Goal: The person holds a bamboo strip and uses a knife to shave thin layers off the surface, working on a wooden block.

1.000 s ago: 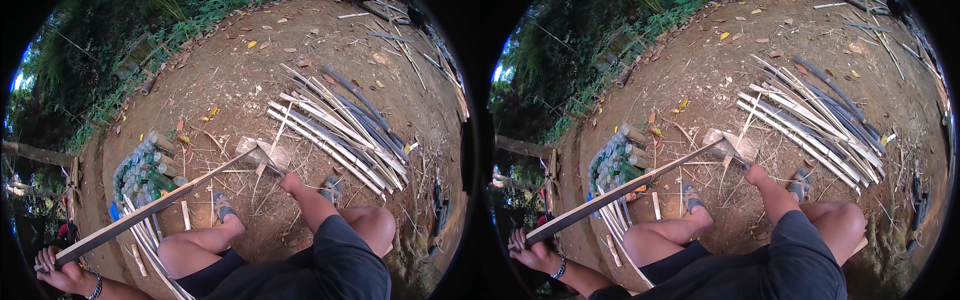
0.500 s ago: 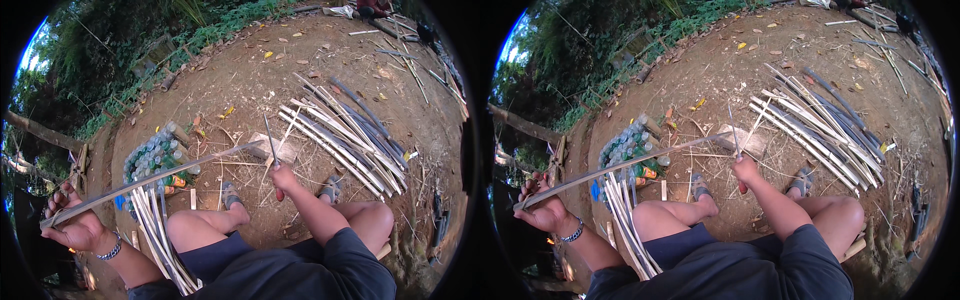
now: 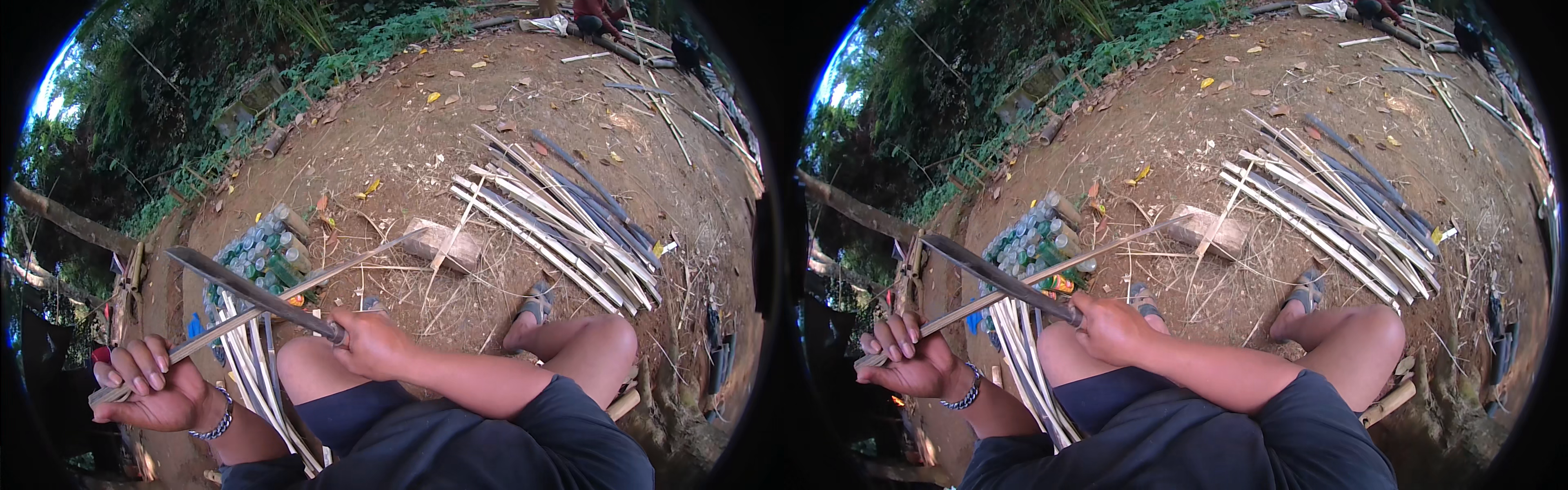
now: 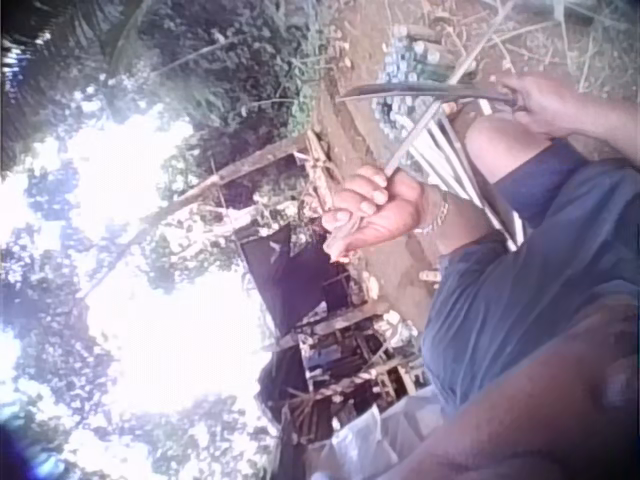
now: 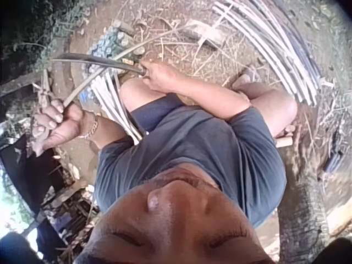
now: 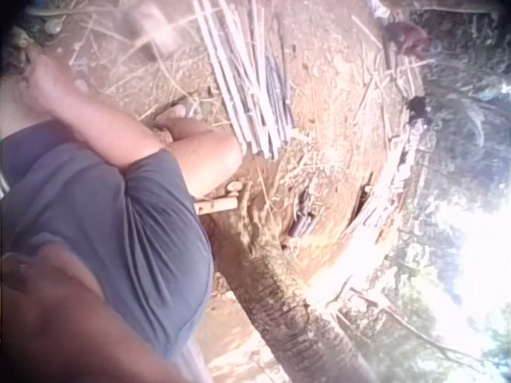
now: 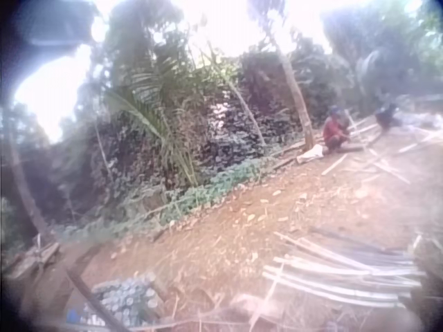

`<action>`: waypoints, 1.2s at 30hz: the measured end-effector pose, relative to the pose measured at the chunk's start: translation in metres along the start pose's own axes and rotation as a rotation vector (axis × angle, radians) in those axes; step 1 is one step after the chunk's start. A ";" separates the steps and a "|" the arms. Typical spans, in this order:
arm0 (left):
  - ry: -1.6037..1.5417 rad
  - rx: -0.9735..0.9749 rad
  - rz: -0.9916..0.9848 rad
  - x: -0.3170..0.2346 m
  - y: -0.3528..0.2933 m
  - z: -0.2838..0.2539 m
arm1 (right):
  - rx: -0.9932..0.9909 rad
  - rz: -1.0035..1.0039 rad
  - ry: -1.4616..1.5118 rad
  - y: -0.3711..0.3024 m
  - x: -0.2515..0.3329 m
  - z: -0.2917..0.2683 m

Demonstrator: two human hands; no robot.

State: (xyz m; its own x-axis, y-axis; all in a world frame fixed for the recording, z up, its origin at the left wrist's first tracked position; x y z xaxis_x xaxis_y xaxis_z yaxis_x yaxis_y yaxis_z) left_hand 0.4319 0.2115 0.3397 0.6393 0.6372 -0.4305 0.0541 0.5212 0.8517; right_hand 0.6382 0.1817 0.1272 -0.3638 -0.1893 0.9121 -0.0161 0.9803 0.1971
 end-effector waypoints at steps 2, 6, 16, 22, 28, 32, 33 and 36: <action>0.073 -0.029 0.010 -0.002 -0.003 0.003 | -0.070 0.022 -0.113 -0.005 -0.002 -0.004; 0.084 -0.050 0.039 -0.006 -0.012 0.012 | -0.005 0.174 -0.029 -0.015 -0.012 -0.004; 0.102 -0.054 0.037 -0.008 -0.022 0.031 | 0.021 0.303 -0.096 -0.026 -0.004 -0.012; 0.103 -0.027 0.030 -0.007 -0.023 0.036 | 0.012 0.202 -0.055 -0.023 0.003 -0.031; 0.046 0.027 0.032 -0.005 -0.018 0.034 | 0.024 0.275 -0.127 -0.029 -0.032 -0.020; 0.070 -0.044 0.018 -0.005 -0.017 0.027 | 0.071 0.064 -0.106 -0.020 -0.052 -0.024; 0.121 -0.045 0.004 -0.004 -0.016 0.026 | 0.006 0.292 -0.129 -0.019 -0.071 -0.037; 0.097 -0.071 0.040 -0.001 -0.010 0.021 | -0.074 0.461 -0.218 -0.013 -0.089 -0.052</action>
State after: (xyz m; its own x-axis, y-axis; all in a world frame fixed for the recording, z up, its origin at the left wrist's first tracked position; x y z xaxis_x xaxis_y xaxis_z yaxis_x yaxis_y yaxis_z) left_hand 0.4466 0.1938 0.3384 0.5623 0.7083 -0.4268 -0.0265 0.5312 0.8468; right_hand 0.7193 0.1824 0.0622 -0.5034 0.2855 0.8155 0.2550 0.9509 -0.1754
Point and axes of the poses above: each hand's wrist, its own y-axis towards the middle knuckle, its own z-axis out of the palm, x = y × z, the point moved 5 cm from there along y, towards the middle knuckle, and after that the axes turned 1 degree about -z, right-handed, at the moved point
